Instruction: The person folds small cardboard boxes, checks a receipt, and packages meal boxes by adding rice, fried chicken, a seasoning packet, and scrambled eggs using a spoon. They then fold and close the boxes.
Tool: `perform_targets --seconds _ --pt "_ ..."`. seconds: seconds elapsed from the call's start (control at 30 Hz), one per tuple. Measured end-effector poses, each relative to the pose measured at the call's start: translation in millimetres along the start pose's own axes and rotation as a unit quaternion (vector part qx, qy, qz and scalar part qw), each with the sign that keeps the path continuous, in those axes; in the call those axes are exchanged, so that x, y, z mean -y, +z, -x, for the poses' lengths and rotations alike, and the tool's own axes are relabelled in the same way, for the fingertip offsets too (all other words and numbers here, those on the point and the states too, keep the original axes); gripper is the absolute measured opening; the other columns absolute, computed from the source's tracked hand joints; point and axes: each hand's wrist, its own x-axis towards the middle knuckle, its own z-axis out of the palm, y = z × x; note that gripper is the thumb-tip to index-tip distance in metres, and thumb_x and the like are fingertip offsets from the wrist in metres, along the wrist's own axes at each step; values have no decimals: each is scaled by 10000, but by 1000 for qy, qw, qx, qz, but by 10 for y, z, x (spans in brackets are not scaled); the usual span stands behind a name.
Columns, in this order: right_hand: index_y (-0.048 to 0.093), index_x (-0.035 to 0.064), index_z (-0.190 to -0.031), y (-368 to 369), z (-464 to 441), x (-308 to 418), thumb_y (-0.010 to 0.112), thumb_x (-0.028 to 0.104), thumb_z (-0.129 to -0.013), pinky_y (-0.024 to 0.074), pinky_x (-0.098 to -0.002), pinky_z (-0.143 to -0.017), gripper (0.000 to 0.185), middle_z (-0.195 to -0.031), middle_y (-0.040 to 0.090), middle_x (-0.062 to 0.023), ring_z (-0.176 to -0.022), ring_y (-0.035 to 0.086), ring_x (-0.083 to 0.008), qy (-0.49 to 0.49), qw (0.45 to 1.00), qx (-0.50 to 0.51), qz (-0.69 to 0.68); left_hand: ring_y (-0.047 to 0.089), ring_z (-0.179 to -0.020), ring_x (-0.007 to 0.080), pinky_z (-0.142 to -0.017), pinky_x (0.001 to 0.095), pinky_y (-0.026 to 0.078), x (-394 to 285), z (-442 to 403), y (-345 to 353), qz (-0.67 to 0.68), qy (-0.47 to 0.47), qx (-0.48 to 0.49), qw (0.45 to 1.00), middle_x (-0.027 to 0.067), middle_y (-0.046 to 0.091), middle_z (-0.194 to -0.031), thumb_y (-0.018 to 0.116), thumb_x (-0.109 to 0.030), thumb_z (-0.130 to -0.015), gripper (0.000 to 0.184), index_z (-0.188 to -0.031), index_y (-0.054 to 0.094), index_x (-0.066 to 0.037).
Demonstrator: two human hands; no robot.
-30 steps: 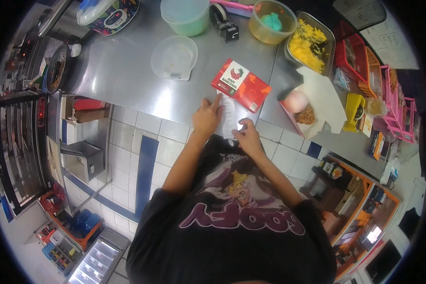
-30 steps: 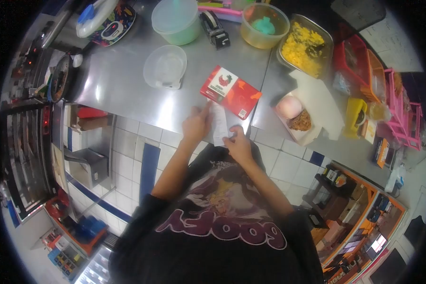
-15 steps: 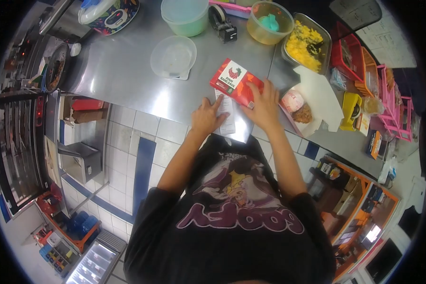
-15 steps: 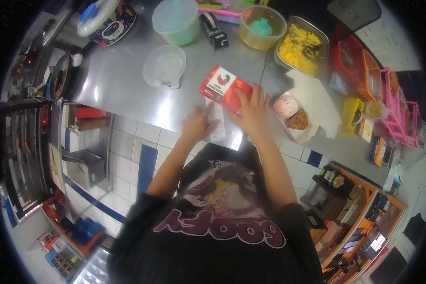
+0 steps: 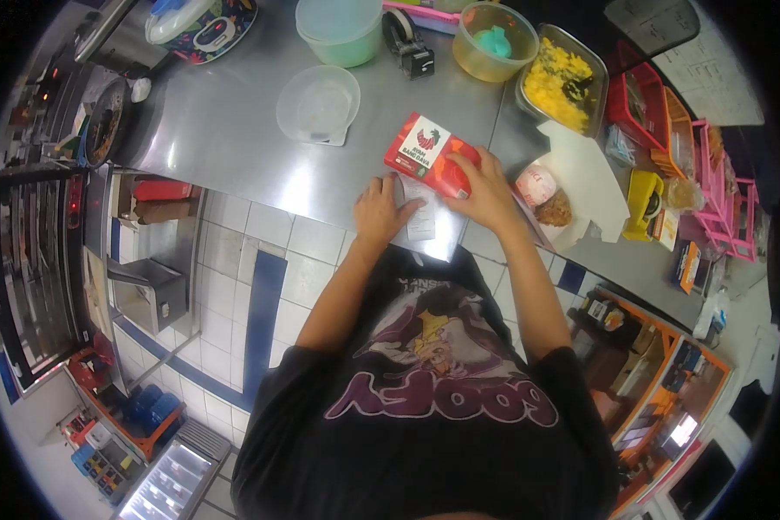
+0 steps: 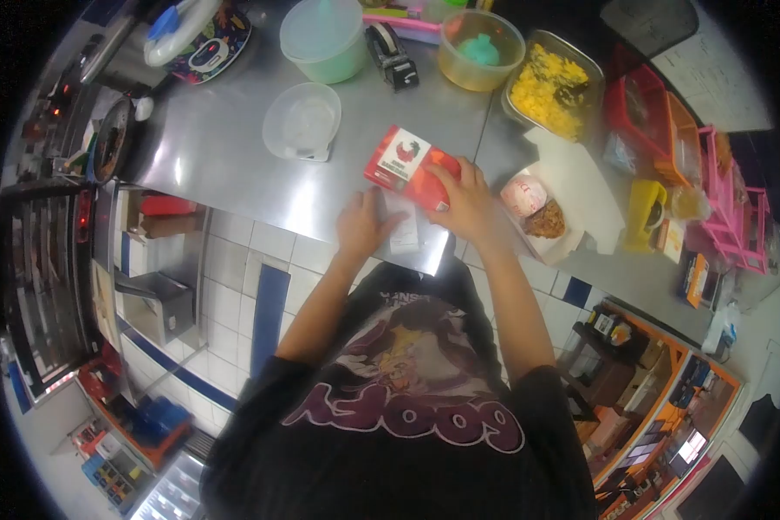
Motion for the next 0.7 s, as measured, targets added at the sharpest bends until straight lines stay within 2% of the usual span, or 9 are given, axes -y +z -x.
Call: perform_targets --seconds 0.17,0.23,0.27,0.33,0.4,0.47,0.6,0.67,0.7 --pt "506 213 -1434 141 205 -68 821 330 -738 411 -503 -1084 773 -1536 316 -217 -1402 338 -441 -50 995 -80 40 671 -833 345 -694 443 539 107 9 39 36 0 -14 999 141 626 -997 734 -484 -841 619 -1277 568 -78" --pt "578 91 -1359 215 425 -13 834 245 -760 376 -475 -1115 669 -1480 402 -256 -1361 422 -423 -12 983 -174 -55 667 -829 349 -693 443 538 167 21 55 66 -8 -21 998 146 629 -1001 718 -432 -875 553 -1270 574 -74" --pt "578 91 -1359 286 575 -34 834 245 -760 376 -475 -1115 669 -1480 402 -256 -1361 422 -423 -13 983 -172 -54 667 -816 352 -688 446 538 188 36 56 77 -13 -19 997 146 632 -990 685 -362 -905 474 -1261 577 -68" --pt "620 33 -1265 421 931 -130 820 170 -794 464 -446 -1008 530 -1388 504 -223 -1272 513 -383 16 970 -234 -69 666 -803 355 -683 449 538 212 43 91 89 -20 -18 996 146 636 -978 652 -291 -935 397 -1253 580 -63" --pt "642 20 -1183 480 1225 -123 789 145 -837 522 -386 -842 396 -1236 606 -180 -1088 616 -329 59 963 -248 -87 666 -770 352 -666 451 539 221 34 141 74 -13 -66 995 142 641 -932 606 -207 -956 311 -1228 586 -57" --pt "673 18 -1062 519 1507 -94 782 169 -836 522 -411 -811 293 -1040 687 -160 -940 652 -329 160 939 -239 -188 666 -757 352 -658 450 539 219 26 186 68 -16 -79 994 142 645 -924 595 -189 -960 290 -1218 589 -58" --pt "667 9 -944 446 1918 -339 714 183 -903 522 -380 -718 184 -890 687 -150 -795 653 -304 139 960 -209 -122 664 -746 356 -643 454 539 227 19 213 53 -26 -80 995 150 657 -926 573 -164 -969 260 -1206 594 -57" --pt "652 4 -872 277 2018 -474 618 224 -974 511 -381 -706 245 -803 663 -159 -743 639 -305 265 935 -202 -119 665 -745 361 -639 458 538 226 -3 218 51 -22 -76 996 154 661 -927 569 -162 -970 250 -1197 595 -59" --pt "652 4 -872 121 1986 -493 618 224 -974 511 -381 -706 245 -803 663 -159 -743 639 -305 267 935 -201 -117 665 -744 365 -636 463 537 219 16 221 45 -20 -73 996 158 665 -928 566 -160 -972 241 -1189 597 -61"
